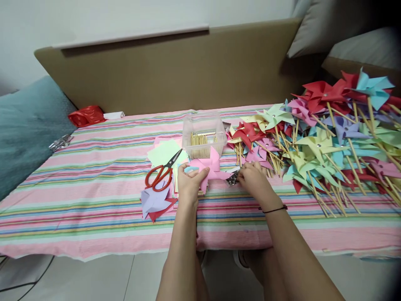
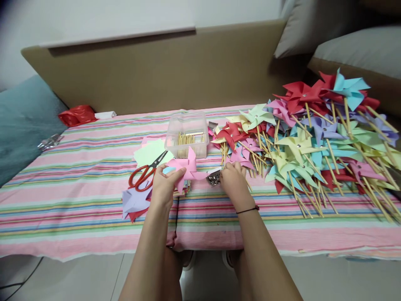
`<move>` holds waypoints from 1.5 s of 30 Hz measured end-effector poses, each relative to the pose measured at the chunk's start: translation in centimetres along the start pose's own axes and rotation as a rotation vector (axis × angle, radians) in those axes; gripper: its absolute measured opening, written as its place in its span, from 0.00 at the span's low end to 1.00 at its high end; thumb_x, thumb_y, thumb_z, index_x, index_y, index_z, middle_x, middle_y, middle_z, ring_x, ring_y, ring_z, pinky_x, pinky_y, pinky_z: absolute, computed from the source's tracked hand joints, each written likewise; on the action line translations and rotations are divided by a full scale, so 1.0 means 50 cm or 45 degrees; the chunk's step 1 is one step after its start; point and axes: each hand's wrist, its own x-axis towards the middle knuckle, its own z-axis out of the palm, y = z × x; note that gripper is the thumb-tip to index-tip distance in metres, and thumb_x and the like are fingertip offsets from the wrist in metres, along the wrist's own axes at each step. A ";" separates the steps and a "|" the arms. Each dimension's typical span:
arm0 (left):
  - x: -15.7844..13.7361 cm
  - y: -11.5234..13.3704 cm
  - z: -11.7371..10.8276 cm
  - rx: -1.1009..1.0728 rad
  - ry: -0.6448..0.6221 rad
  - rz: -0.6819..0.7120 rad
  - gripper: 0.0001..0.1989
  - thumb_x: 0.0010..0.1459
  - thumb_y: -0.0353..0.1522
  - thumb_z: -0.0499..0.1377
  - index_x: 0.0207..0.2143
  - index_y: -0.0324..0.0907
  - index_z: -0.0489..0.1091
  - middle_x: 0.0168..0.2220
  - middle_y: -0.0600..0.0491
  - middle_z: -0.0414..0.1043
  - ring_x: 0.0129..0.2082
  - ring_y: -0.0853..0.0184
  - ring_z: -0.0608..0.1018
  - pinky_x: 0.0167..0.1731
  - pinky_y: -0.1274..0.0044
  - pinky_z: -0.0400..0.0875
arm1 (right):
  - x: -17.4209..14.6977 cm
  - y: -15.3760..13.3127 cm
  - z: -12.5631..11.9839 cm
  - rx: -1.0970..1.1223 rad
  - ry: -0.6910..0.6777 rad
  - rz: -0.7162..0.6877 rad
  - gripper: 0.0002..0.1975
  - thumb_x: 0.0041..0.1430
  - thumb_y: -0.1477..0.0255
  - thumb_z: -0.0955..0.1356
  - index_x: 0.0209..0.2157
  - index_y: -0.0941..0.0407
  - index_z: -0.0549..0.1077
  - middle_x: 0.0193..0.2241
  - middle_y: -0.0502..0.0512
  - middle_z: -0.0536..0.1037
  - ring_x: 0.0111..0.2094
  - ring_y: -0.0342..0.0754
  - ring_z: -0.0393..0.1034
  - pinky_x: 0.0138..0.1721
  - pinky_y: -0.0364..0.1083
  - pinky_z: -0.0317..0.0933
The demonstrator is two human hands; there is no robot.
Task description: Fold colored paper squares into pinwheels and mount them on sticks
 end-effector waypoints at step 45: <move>-0.012 -0.019 0.026 0.059 -0.072 0.160 0.30 0.40 0.31 0.68 0.40 0.45 0.52 0.19 0.61 0.72 0.12 0.74 0.68 0.18 0.82 0.63 | -0.034 -0.039 -0.049 2.207 0.303 0.254 0.08 0.45 0.68 0.75 0.28 0.56 0.78 0.21 0.50 0.77 0.22 0.41 0.70 0.24 0.41 0.64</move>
